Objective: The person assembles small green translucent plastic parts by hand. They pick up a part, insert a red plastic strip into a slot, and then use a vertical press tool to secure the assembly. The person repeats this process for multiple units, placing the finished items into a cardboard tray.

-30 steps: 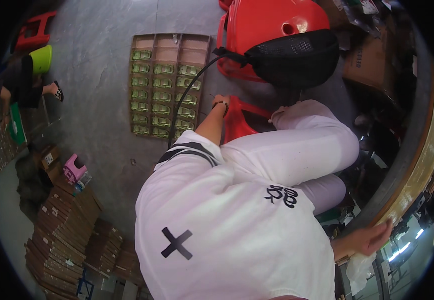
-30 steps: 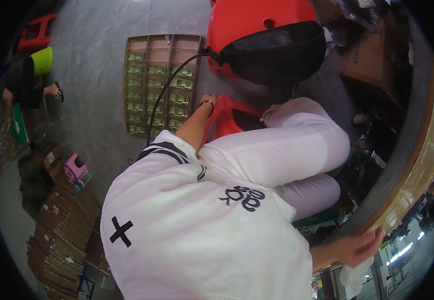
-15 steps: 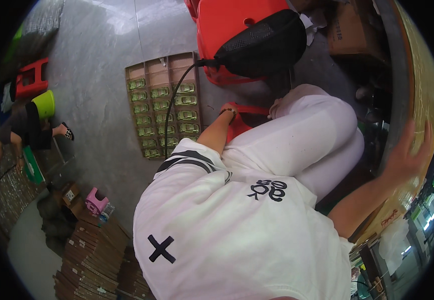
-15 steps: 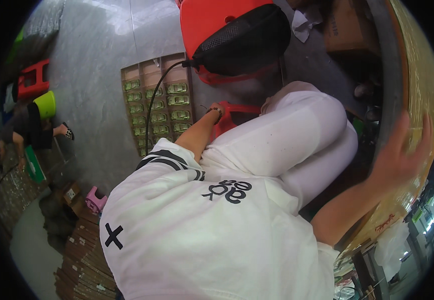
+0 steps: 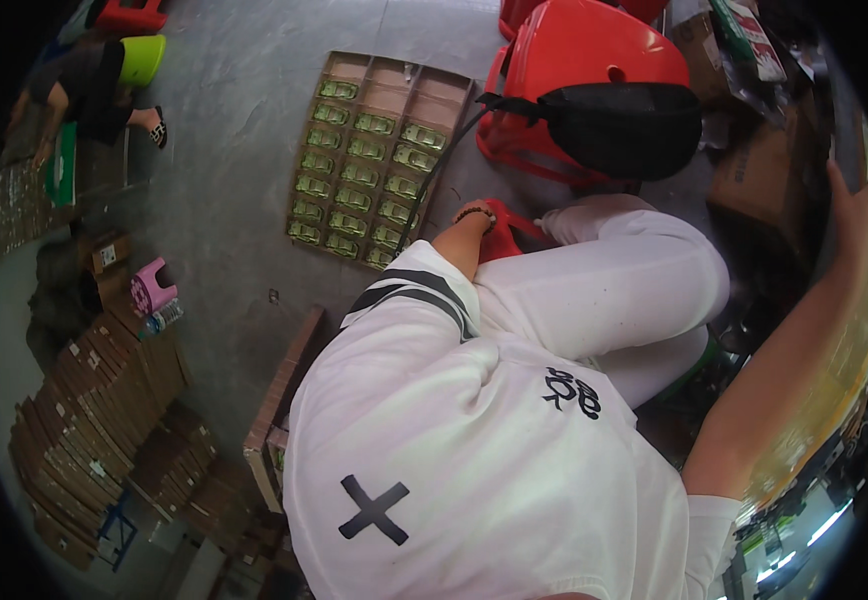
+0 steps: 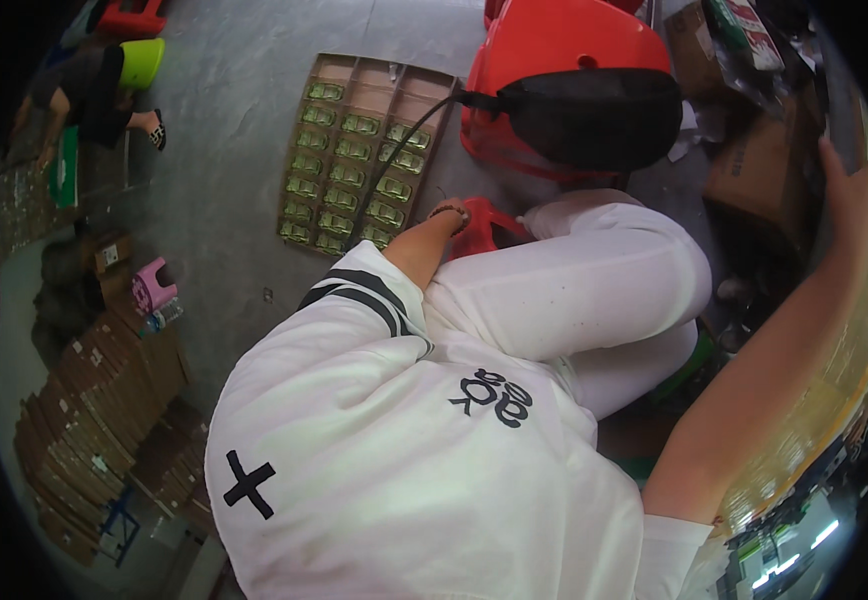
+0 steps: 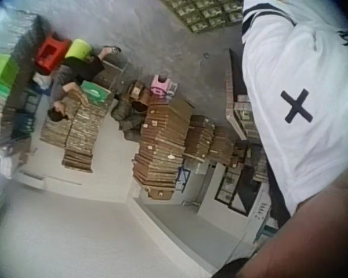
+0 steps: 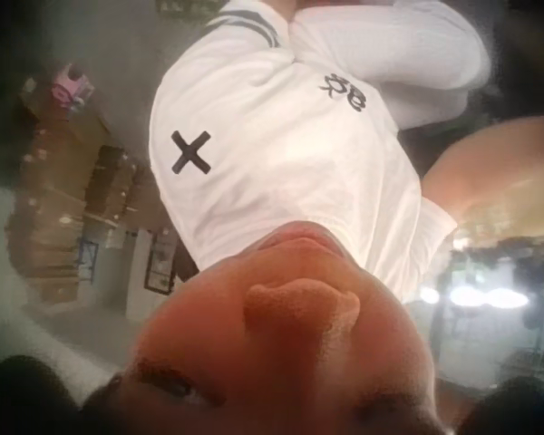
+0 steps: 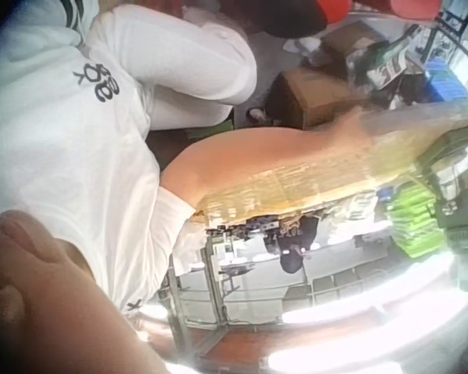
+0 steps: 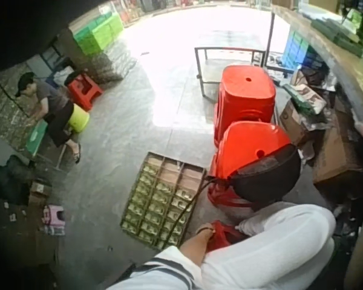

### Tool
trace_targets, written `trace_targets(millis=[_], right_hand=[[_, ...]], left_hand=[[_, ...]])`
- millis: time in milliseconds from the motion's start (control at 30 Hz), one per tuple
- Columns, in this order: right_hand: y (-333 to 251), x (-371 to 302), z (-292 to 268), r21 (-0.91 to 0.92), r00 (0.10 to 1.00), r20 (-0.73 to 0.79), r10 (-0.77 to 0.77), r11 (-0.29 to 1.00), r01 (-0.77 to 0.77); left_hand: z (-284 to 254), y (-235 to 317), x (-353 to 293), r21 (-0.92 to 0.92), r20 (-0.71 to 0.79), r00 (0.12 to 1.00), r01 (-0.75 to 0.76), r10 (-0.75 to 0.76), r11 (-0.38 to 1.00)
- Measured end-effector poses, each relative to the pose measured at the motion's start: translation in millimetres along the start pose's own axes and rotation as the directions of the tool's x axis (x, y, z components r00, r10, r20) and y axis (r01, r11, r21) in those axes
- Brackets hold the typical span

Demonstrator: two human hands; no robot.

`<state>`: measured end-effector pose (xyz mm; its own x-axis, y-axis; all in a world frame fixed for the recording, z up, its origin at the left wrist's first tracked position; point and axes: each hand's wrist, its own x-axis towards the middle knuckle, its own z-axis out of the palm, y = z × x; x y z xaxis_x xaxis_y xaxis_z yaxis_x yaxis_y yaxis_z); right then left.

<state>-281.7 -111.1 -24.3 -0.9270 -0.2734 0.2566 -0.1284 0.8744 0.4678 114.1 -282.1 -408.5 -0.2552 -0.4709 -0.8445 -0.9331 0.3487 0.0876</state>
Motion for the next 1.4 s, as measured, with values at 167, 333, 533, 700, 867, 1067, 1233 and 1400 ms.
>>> trace_targets(millis=[167, 333, 533, 700, 867, 1067, 1233, 1400], right_hand=[[-13.1, -11.3, -4.2, -0.198, 0.987, -0.015, 0.162, 0.967, -0.162], [-16.2, -29.5, -3.3, -0.16, 0.973, -0.171, 0.156, 0.97, -0.183], [-29.1, -29.4, -16.6, -0.143, 0.979, -0.128, 0.161, 0.973, -0.179], [-1.9, -19.9, 3.6, -0.059, 0.984, -0.169, 0.055, 0.996, -0.065], [9.6, -19.3, 9.6, -0.035, 0.962, -0.152, 0.229, 0.971, -0.237], [4.5, -14.7, 3.9, -0.109, 0.908, -0.248, 0.339, 0.921, -0.374], [16.7, -14.7, -1.9, -0.165, 0.863, -0.333, 0.379, 0.878, -0.449], [13.6, -11.3, -2.7, -0.276, 0.837, -0.395, 0.379, 0.82, -0.502]], left_hand=[[-7.6, 22.1, -15.1, 0.041, 0.001, 0.993, -0.117, 0.118, 0.992], [-29.6, 75.2, -38.7, 0.17, 0.094, 0.934, -0.357, 0.346, 0.918], [-105.9, 133.3, -124.9, 0.267, 0.403, 0.643, -0.763, 0.651, 0.589], [-256.2, 109.5, -172.3, -0.171, 0.57, 0.282, -0.878, 0.772, 0.447], [-325.7, -29.6, -32.4, -0.705, -0.285, 0.785, -0.56, 0.55, 0.434], [-111.1, -176.3, 206.6, -0.312, -0.35, 0.914, 0.093, -0.205, 0.945], [-48.6, -154.5, 188.5, -0.5, -0.015, 0.922, 0.329, -0.388, 0.801], [-14.8, -131.8, 182.4, -0.298, 0.149, 0.953, 0.297, -0.263, 0.907]])
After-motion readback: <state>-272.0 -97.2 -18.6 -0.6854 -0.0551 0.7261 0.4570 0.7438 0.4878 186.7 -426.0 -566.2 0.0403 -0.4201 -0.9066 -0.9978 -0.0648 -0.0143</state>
